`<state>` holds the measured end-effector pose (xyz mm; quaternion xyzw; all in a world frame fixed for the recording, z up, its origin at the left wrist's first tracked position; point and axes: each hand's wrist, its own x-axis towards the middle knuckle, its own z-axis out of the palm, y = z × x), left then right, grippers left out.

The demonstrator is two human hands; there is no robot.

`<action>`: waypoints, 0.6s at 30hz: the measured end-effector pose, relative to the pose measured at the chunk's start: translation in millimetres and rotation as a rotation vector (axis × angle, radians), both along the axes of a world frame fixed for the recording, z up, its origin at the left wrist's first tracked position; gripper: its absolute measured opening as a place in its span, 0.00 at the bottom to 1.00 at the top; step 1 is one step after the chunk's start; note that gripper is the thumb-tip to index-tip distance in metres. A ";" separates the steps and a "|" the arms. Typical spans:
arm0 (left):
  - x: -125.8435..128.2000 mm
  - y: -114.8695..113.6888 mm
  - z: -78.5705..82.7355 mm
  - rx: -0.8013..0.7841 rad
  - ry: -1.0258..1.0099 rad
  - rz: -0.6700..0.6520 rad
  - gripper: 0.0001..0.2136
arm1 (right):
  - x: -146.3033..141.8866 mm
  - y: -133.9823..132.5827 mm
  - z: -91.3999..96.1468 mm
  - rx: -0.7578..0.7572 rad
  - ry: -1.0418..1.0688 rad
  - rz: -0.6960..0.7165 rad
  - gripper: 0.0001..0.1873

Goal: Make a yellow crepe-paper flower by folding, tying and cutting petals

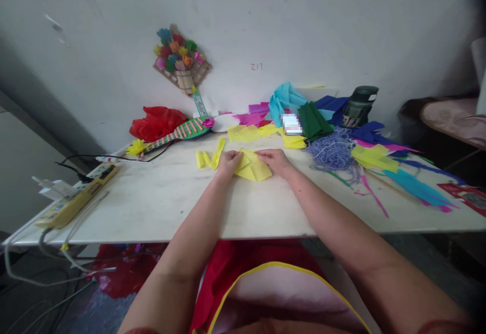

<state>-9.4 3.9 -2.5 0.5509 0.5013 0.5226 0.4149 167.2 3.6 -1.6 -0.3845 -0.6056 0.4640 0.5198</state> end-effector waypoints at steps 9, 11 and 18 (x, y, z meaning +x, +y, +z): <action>1.4 -3.0 1.8 -0.071 -0.174 -0.080 0.12 | 0.5 1.7 -1.2 -0.003 -0.047 -0.009 0.13; 1.7 -3.5 2.4 -0.068 -0.173 -0.075 0.12 | 0.9 1.3 -1.2 0.016 -0.071 0.000 0.13; 1.0 -3.6 1.0 -0.060 -0.179 -0.106 0.11 | 2.0 0.0 -1.5 0.083 -0.169 0.000 0.11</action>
